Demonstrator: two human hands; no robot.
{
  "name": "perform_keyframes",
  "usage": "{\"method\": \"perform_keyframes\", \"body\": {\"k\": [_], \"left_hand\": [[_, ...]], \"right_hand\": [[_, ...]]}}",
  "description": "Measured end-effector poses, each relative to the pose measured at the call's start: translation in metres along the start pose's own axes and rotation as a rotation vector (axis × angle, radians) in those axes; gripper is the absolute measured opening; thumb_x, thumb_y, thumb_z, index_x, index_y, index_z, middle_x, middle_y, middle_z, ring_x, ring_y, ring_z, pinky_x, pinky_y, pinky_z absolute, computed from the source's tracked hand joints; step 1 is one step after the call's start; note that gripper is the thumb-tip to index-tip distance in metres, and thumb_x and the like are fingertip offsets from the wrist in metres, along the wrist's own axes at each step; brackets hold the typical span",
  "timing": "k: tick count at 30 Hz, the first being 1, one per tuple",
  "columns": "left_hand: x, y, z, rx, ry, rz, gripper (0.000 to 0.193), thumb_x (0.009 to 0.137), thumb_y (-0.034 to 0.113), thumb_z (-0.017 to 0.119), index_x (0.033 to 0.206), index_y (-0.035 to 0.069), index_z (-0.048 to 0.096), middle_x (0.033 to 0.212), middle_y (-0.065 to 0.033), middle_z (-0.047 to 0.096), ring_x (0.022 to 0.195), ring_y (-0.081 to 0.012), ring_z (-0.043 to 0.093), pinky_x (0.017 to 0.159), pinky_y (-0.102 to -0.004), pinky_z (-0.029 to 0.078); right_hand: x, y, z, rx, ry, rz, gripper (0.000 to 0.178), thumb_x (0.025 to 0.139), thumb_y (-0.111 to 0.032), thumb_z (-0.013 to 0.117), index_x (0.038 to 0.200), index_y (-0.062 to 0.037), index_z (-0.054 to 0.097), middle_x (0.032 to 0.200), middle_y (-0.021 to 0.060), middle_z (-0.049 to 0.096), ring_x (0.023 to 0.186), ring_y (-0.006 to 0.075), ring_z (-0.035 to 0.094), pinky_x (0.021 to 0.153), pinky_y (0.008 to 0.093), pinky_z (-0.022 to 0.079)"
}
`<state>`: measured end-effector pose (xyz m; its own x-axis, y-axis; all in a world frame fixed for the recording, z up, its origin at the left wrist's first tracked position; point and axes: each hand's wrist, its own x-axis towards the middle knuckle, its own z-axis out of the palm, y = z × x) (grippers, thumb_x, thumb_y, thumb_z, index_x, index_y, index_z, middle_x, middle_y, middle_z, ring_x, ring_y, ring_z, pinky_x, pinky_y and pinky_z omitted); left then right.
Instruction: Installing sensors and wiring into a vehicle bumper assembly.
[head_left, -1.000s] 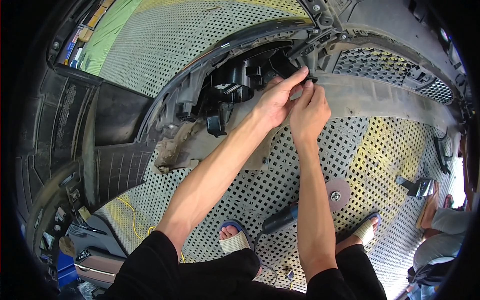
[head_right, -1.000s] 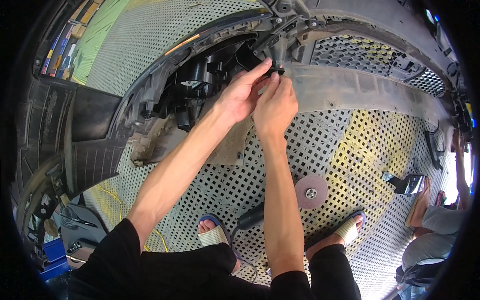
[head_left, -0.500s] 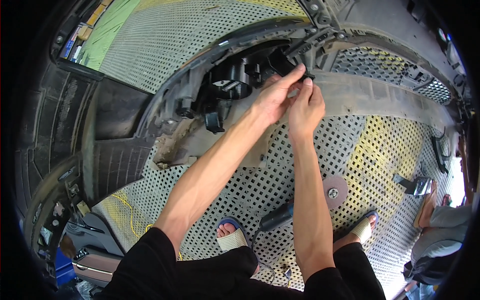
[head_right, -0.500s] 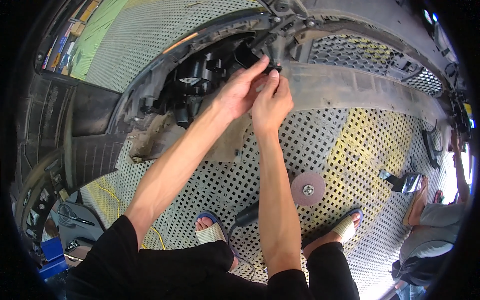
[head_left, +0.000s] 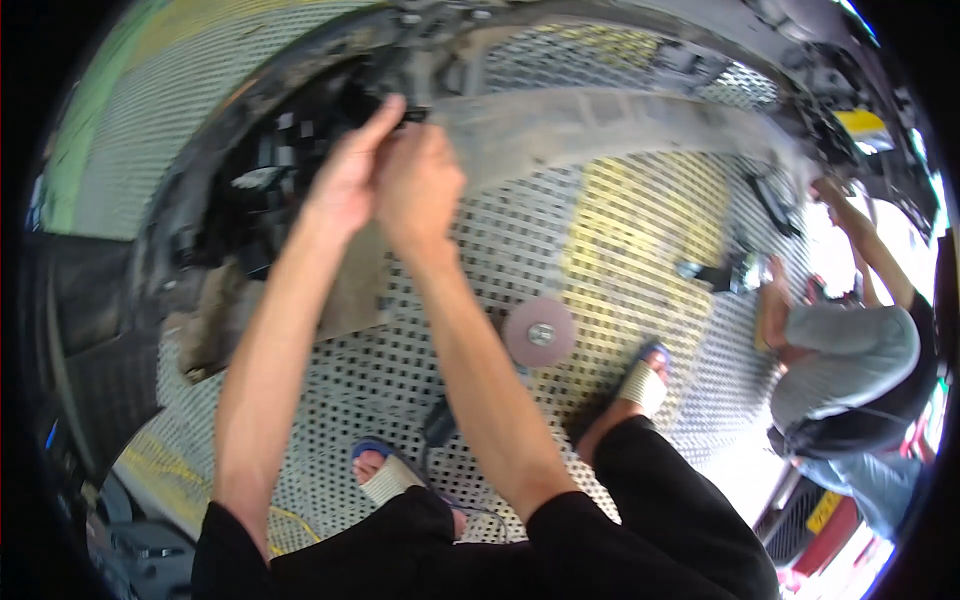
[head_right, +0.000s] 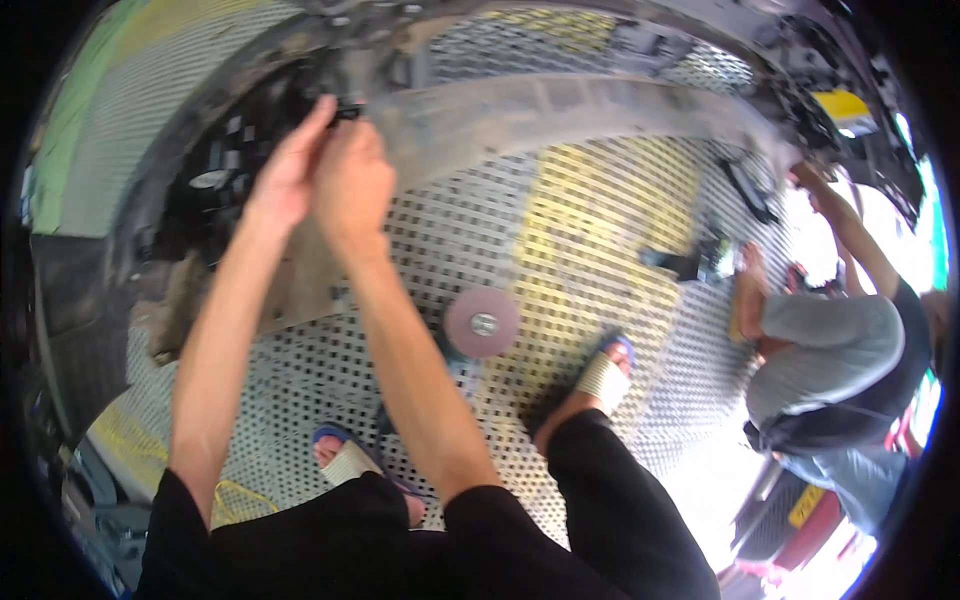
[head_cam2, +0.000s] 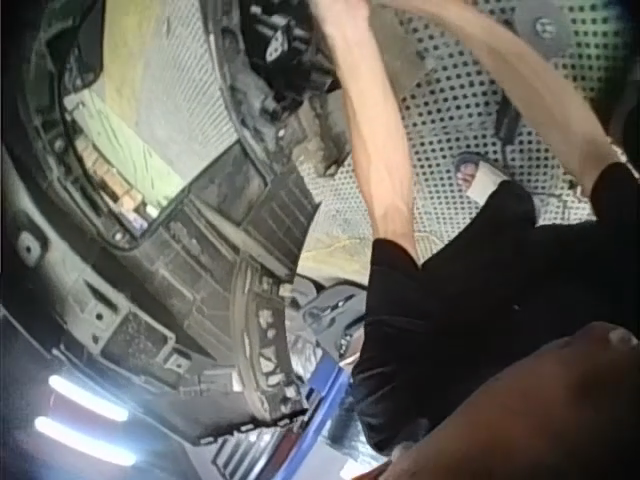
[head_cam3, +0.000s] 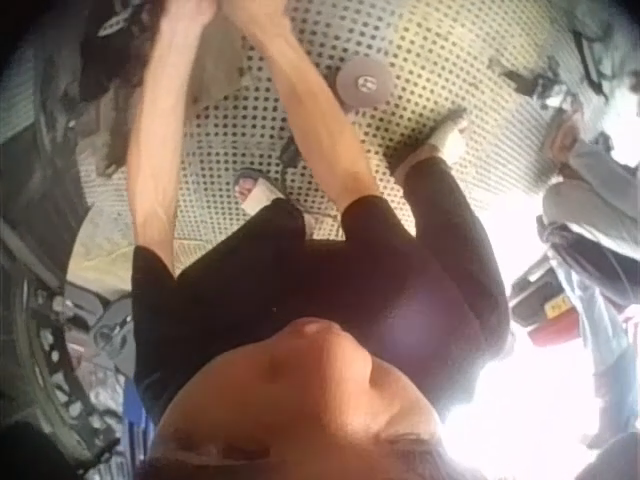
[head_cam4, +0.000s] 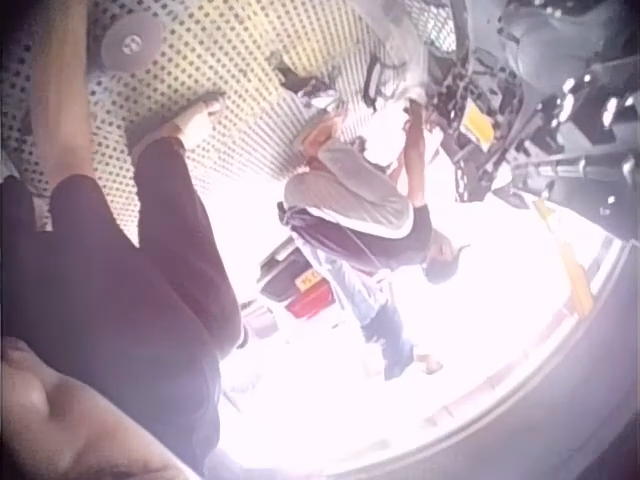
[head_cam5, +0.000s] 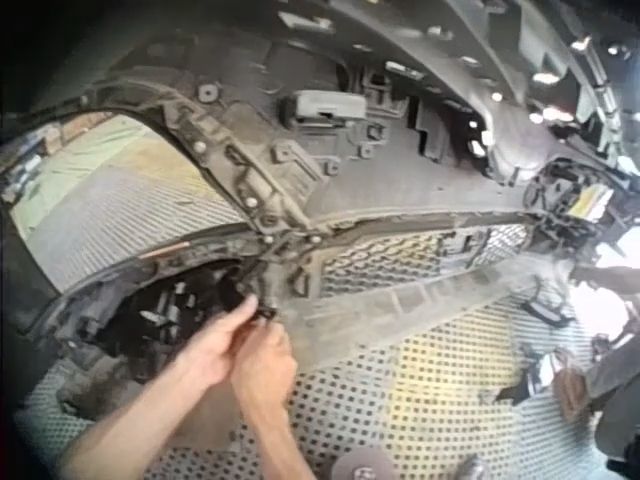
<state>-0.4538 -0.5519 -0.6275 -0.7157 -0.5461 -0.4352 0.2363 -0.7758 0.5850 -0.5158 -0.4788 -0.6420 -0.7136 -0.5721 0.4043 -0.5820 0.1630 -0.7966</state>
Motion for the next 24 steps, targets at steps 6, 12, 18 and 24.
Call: {"method": "perform_keyframes", "body": {"k": [6,12,18,24], "left_hand": [[0.008,0.001,-0.014,0.113,0.013,0.030,0.042,0.104,0.041,0.057,0.124,0.006,0.066,0.109,-0.0045,0.071,0.099,-0.0143,0.066,0.089,-0.0286,0.051],[0.002,0.001,-0.008,0.095,0.008,0.038,0.043,0.102,0.041,0.059,0.126,0.006,0.065,0.113,-0.0030,0.069,0.107,-0.0135,0.063,0.097,-0.0286,0.048],[0.005,0.004,0.003,0.171,0.065,0.048,0.042,0.098,0.042,0.065,0.121,0.007,0.067,0.112,-0.0021,0.069,0.107,-0.0129,0.061,0.097,-0.0297,0.048],[0.004,-0.005,-0.009,0.142,0.015,0.070,0.042,0.101,0.041,0.062,0.121,0.005,0.068,0.112,-0.0024,0.068,0.103,-0.0123,0.063,0.092,-0.0280,0.051]], "right_hand": [[0.005,-0.008,0.005,1.246,-0.082,0.815,0.036,0.107,-0.025,0.046,0.087,0.0032,0.056,0.070,0.0027,0.058,0.055,0.0190,0.054,0.054,0.0355,0.044],[0.011,-0.011,-0.016,0.208,-0.064,0.269,0.028,0.102,-0.020,0.053,0.089,0.0048,0.058,0.085,0.0319,0.065,0.076,0.0491,0.065,0.068,0.0526,0.050],[0.019,0.016,-0.017,0.033,-0.098,-0.142,0.029,0.101,-0.019,0.053,0.086,0.0042,0.060,0.081,0.0277,0.066,0.074,0.0428,0.066,0.066,0.0493,0.050],[-0.004,-0.008,0.012,0.549,0.149,0.372,0.038,0.104,-0.023,0.053,0.077,0.0028,0.057,0.069,0.0147,0.060,0.062,0.0210,0.055,0.060,0.0381,0.045]]}}
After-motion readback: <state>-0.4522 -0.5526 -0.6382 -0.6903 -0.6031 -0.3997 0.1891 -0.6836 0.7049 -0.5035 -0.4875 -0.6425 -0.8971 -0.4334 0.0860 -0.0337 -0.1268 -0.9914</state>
